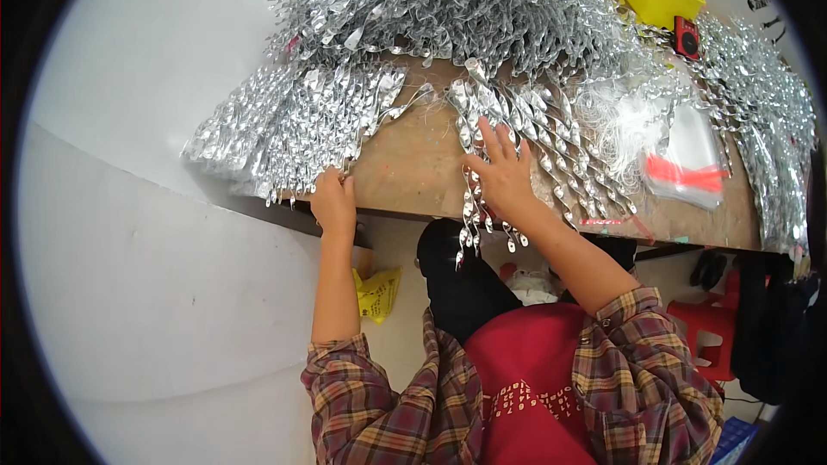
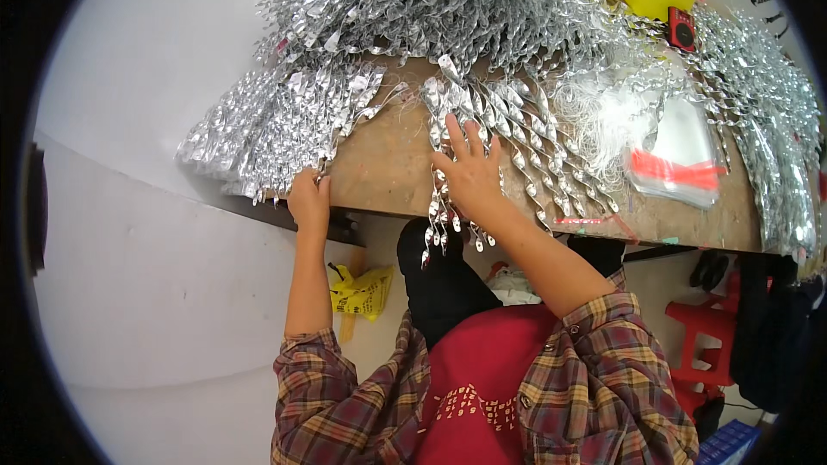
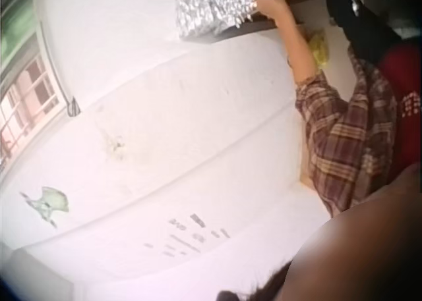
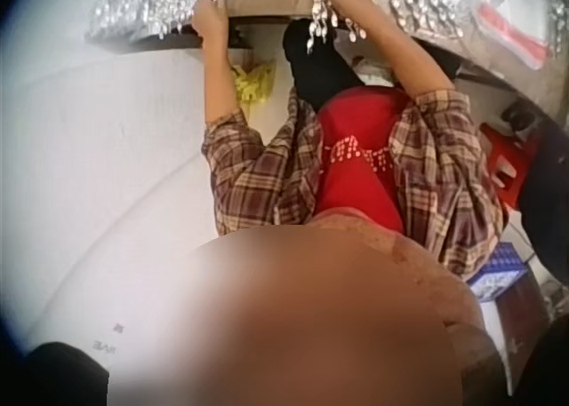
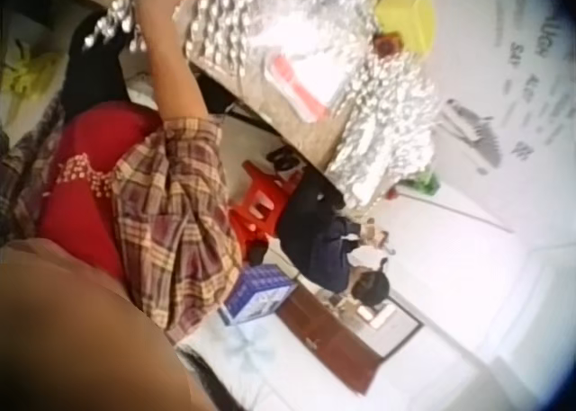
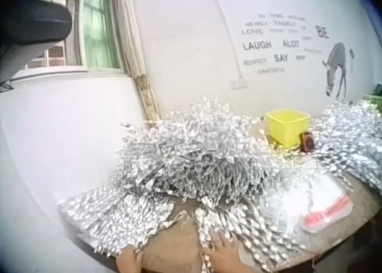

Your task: Gathering bunches of silver tinsel decorations and placing them into clear plastic bags.

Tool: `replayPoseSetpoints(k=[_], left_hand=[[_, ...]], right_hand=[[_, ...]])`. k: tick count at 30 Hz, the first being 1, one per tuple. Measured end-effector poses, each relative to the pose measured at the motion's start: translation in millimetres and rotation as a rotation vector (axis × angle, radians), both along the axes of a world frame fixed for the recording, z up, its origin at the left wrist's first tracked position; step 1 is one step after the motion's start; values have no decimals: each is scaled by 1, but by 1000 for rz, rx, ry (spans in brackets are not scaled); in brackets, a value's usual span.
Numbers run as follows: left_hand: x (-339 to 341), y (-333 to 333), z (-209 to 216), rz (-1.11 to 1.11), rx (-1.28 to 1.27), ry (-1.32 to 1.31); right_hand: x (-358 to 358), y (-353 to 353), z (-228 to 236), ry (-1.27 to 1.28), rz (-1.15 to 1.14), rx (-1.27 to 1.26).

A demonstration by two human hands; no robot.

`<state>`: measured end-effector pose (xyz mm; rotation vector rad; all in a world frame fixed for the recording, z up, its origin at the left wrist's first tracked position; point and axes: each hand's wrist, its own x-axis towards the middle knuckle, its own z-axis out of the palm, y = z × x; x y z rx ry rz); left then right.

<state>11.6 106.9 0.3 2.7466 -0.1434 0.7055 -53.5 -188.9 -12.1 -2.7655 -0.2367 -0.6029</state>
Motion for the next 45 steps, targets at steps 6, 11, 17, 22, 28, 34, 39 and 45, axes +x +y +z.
replayPoseSetpoints(k=[6,11,17,22,28,34,39,45], left_hand=[[9,-5,10,9,17,-37],[7,-10,40,-103,-33,-286],[-72,-88,43,-126,-656,513],[-94,-140,-1,-383,-886,622],[-76,-131,-17,-500,-692,550],[-52,-121,-23,-331,-888,514],[-47,-151,-28,-510,-921,560],[-56,-161,-31,-492,-723,470]], right_hand=[[-1,-1,3,12,14,69],[1,-3,-3,2,4,35],[0,-2,-5,5,-3,78],[0,-13,-4,-11,-43,5],[-30,-51,54,-5,255,146],[-75,-156,42,-74,-256,189],[-83,-164,17,-58,-300,108],[-67,-119,17,-25,-173,150]])
